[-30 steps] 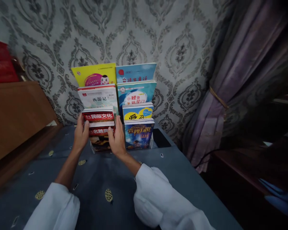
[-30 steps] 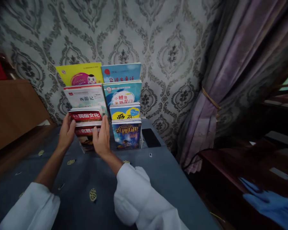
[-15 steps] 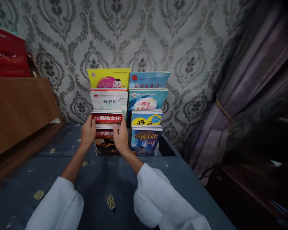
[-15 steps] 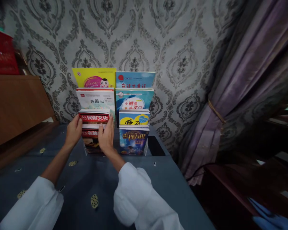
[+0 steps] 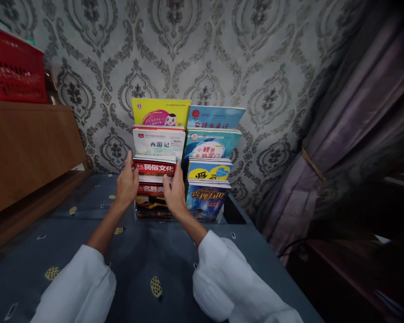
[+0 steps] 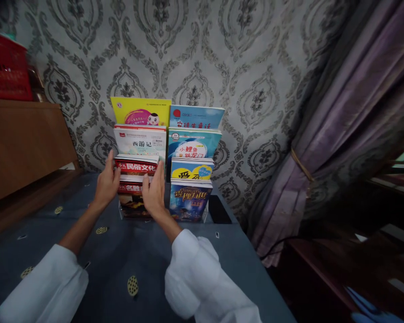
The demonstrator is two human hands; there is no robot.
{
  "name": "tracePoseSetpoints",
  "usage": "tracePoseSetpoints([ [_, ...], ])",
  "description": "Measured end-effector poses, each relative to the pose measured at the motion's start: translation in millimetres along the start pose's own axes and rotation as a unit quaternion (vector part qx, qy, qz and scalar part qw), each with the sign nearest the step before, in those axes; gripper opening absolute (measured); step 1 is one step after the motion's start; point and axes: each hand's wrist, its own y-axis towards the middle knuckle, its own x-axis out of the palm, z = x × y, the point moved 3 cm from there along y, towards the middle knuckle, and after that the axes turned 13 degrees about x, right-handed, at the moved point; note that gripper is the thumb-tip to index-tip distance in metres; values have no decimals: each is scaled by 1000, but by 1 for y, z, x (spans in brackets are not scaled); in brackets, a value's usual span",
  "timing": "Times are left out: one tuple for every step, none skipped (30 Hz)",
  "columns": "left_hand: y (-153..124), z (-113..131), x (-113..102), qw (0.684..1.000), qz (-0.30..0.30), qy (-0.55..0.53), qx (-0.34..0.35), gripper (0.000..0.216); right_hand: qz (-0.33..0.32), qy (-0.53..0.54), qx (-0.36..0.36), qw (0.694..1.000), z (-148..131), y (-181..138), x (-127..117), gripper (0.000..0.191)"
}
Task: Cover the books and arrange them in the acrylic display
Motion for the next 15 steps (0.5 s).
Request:
tracePoseSetpoints([
  [0,2,0,1000,-5,1,9,63,2,-6,-12,1000,-3,1,-1,69],
  [1,3,0,1000,-14,6,16,64,1,-13,-22,1000,-5,3,-2,69],
  [1,4,0,1000,-22,12,18,63,-2,-20,-29,999,-6,4,-3,69],
  [1,5,0,999,-29,21,18,61,-5,-24,-33,999,-7,6,-3,68],
  [2,6,0,999,-33,30,15,60,-8,-27,-33,999,-8,7,-4,68],
  [2,6,0,999,-35,39,11,59,-11,-27,-32,999,-8,8,-4,68],
  [3,6,1,998,-36,47,7,58,-12,-26,-30,999,-7,9,-3,68],
  [3,6,1,998,-36,54,5,57,-12,-25,-28,999,-7,10,-3,68],
  [4,6,2,998,-36,60,5,55,-11,-24,-26,999,-6,10,-3,68],
  [4,5,3,997,-33,66,7,54,-9,-23,-25,999,-6,11,-3,69],
  [5,5,3,997,-30,70,10,54,-8,-23,-23,999,-6,11,-3,69],
  [5,5,3,997,-27,73,14,54,-7,-22,-23,999,-5,12,-2,70],
  [6,5,3,997,-26,74,18,54,-8,-21,-23,999,-6,12,-3,70],
  [6,5,3,997,-26,73,20,54,-9,-20,-25,999,-6,12,-3,71],
  [6,5,2,997,-29,70,22,55,-13,-18,-28,999,-6,12,-3,71],
])
